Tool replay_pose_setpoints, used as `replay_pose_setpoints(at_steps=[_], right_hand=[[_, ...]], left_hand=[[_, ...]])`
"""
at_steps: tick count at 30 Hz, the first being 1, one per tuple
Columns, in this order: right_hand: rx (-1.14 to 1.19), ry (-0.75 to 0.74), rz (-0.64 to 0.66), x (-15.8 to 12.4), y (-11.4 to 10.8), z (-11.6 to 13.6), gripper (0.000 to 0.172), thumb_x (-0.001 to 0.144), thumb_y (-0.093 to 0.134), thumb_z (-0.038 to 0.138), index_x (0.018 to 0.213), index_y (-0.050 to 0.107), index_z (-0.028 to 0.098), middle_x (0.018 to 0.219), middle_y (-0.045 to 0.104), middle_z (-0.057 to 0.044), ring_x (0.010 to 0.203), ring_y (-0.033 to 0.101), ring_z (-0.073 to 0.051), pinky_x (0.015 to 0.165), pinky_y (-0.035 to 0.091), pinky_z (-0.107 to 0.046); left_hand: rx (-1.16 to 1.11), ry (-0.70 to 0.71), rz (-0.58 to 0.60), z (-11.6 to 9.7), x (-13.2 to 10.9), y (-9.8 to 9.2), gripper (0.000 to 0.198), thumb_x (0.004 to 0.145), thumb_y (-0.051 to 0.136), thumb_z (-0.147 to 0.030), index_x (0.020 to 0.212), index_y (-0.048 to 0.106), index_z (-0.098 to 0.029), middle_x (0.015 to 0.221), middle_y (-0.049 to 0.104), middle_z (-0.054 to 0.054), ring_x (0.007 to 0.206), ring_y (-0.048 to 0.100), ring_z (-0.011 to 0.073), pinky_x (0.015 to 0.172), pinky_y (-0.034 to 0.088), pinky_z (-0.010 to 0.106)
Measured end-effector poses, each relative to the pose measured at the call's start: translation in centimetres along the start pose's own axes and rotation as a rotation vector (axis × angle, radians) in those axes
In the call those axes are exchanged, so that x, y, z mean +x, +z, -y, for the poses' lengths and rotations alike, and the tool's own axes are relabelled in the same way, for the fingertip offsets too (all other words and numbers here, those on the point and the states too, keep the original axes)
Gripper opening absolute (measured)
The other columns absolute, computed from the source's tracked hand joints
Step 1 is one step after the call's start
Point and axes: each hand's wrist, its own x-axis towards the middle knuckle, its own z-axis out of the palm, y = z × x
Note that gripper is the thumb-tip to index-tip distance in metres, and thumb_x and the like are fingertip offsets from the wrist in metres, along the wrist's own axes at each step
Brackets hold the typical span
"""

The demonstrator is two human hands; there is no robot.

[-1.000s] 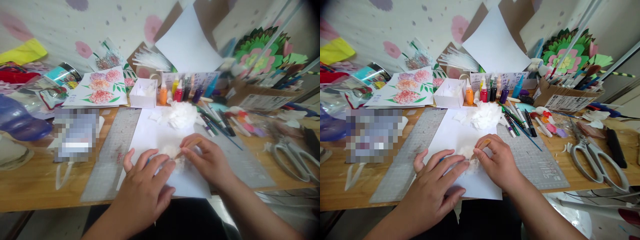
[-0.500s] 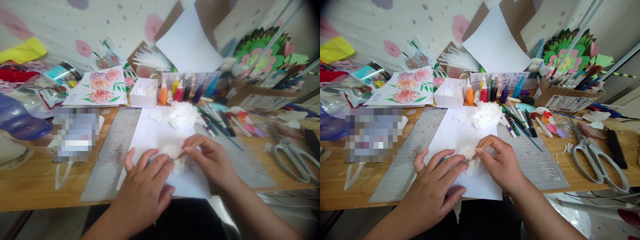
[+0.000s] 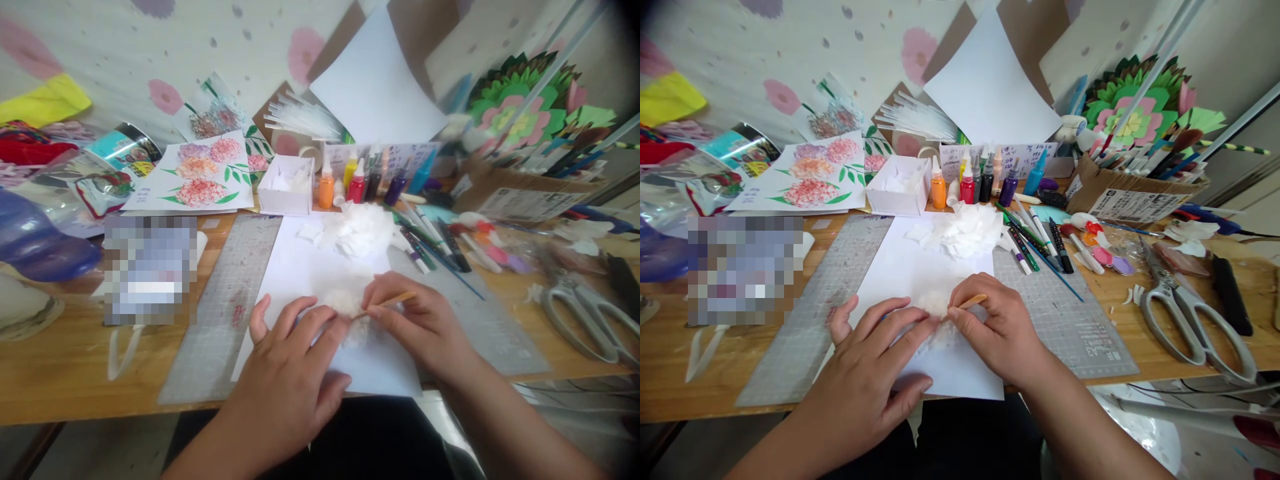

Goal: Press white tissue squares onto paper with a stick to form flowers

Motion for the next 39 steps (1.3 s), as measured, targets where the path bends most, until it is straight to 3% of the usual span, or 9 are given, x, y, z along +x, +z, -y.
replay_pose_setpoints(at_steps=[4,9,15,22,29,34,39], right_hand=[[0.027,0.006,-0.004,-0.1,-0.2,0.0,0.01,0.084,0.058,0.021,0.073,0.06,0.021,0.073,0.065,-0.001,0.07,0.062,-0.015,0.065,0.049,-0.029],[0.074,0.068,-0.19,-0.5,-0.4,-0.9,0.008,0.085,0.06,0.023,0.079,0.064,0.024,0.077,0.066,-0.001,0.076,0.064,-0.017,0.068,0.05,-0.03],[-0.023,-0.015,-0.026,0.0,-0.1,-0.5,0.008,0.085,0.06,0.021,0.078,0.063,0.022,0.079,0.067,-0.001,0.075,0.063,-0.015,0.07,0.05,-0.03],[-0.107,-0.004,-0.086,0.3,0.1,-0.4,0.012,0.084,0.061,0.021,0.073,0.062,0.023,0.077,0.067,-0.001,0.072,0.063,-0.015,0.068,0.05,-0.031],[0.034,0.024,-0.149,-0.2,-0.1,-0.8,0.01,0.085,0.061,0.021,0.076,0.064,0.023,0.079,0.066,-0.001,0.076,0.063,-0.016,0.069,0.05,-0.031],[0.027,-0.008,-0.07,-0.1,-0.1,-0.4,0.01,0.085,0.06,0.019,0.076,0.064,0.023,0.077,0.065,-0.001,0.075,0.062,-0.016,0.07,0.049,-0.032],[0.029,-0.024,-0.015,0.1,-0.1,0.1,0.01,0.084,0.059,0.018,0.075,0.062,0.023,0.074,0.065,-0.002,0.073,0.061,-0.017,0.068,0.049,-0.033]], left_hand=[[0.004,0.001,0.013,-0.1,0.1,-0.1,0.035,0.086,0.055,-0.033,0.121,0.056,-0.029,0.122,0.061,0.001,0.122,0.044,0.0284,0.108,0.003,0.058],[0.023,0.023,-0.012,0.0,0.0,0.0,0.034,0.086,0.055,-0.032,0.12,0.058,-0.029,0.126,0.06,0.001,0.123,0.043,0.0287,0.109,0.0,0.057],[0.036,0.104,-0.056,0.1,-0.4,0.2,0.036,0.087,0.053,-0.027,0.122,0.058,-0.024,0.127,0.062,0.001,0.123,0.044,0.0273,0.112,-0.003,0.054],[0.04,0.093,-0.01,0.0,-0.2,0.0,0.037,0.086,0.054,-0.026,0.123,0.057,-0.027,0.127,0.062,0.0,0.124,0.044,0.0291,0.111,-0.001,0.057],[0.034,0.065,-0.032,-0.1,-0.2,0.0,0.032,0.084,0.057,-0.028,0.116,0.06,-0.028,0.127,0.06,0.002,0.122,0.046,0.0304,0.109,0.005,0.06],[-0.005,0.046,-0.044,0.0,-0.3,0.0,0.031,0.083,0.057,-0.03,0.114,0.061,-0.027,0.128,0.059,0.004,0.122,0.046,0.0294,0.109,0.007,0.058],[0.004,0.116,-0.031,0.1,-0.2,0.0,0.037,0.084,0.055,-0.024,0.121,0.057,-0.027,0.132,0.058,0.0,0.126,0.043,0.0275,0.112,0.001,0.054]])
